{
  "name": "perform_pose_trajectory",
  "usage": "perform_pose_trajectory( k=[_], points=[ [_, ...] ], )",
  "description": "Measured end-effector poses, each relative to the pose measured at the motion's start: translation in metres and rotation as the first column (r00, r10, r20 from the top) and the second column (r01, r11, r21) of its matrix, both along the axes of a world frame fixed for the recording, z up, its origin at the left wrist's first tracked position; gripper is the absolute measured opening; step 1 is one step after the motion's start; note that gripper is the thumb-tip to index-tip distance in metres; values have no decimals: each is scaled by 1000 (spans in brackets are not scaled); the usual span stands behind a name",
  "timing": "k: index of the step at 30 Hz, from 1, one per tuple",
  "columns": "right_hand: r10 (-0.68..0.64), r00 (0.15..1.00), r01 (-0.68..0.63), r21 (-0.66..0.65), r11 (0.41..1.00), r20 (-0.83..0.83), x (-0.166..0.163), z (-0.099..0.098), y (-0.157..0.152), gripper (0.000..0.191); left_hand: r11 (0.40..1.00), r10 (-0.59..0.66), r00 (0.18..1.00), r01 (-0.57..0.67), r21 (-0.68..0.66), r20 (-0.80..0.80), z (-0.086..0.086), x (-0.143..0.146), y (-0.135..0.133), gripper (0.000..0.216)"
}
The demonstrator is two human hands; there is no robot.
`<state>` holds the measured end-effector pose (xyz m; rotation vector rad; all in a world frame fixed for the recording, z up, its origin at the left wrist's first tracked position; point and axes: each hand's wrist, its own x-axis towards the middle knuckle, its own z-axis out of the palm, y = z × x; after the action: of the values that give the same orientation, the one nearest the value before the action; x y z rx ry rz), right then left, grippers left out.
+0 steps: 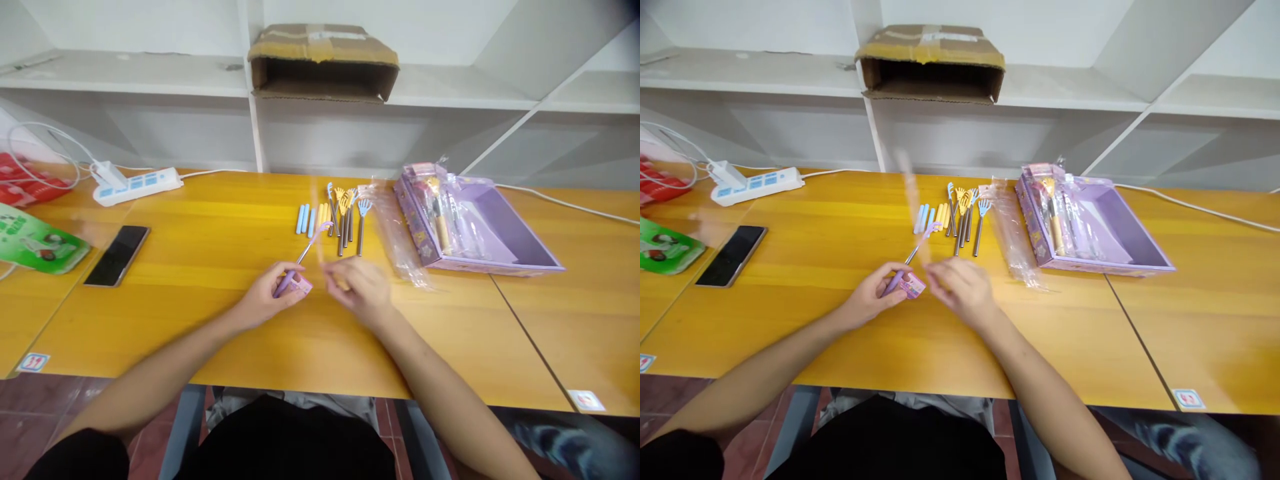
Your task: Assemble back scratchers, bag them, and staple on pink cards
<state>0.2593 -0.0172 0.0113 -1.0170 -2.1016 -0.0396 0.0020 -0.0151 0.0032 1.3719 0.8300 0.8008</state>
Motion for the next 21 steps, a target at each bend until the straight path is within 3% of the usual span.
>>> perform_pose_trajectory(
  k=[3,7,10,12,13,15,17,19,21],
  points=[
    [274,959,-274,-10,962,78,-22,-8,-9,29,999,-32,999,32,13,21,2,3,-5,55],
    [377,924,-380,-58,923,-58,-24,-6,-10,30,1000,4,998,-3,-20,55,4,6,-7,48],
    [236,922,-289,-140,947,-306,-18,-2,-6,21,993,28,996,-18,-116,90,3,6,-6,40],
    [90,901,-233,-299,925,-424,-18,-3,-3,16,984,21,995,-2,-181,103,-1,5,-5,42],
    [49,880,-260,-395,881,-472,-19,-5,-1,20,980,11,995,10,-201,100,-3,5,-5,44],
    [27,815,-408,-539,737,-579,-26,-11,1,33,977,-19,997,35,-211,79,-6,5,-7,45],
    [11,745,-536,-587,607,-667,-33,-17,1,40,980,-58,998,64,-187,38,-7,5,-10,43],
    [-30,704,-578,-597,555,-710,-38,-21,1,40,989,-72,997,71,-130,-3,-6,5,-10,40],
    [-104,654,-583,-586,563,-750,-38,-22,2,37,997,-65,998,64,-44,-12,-2,4,-8,37]
  ],
)
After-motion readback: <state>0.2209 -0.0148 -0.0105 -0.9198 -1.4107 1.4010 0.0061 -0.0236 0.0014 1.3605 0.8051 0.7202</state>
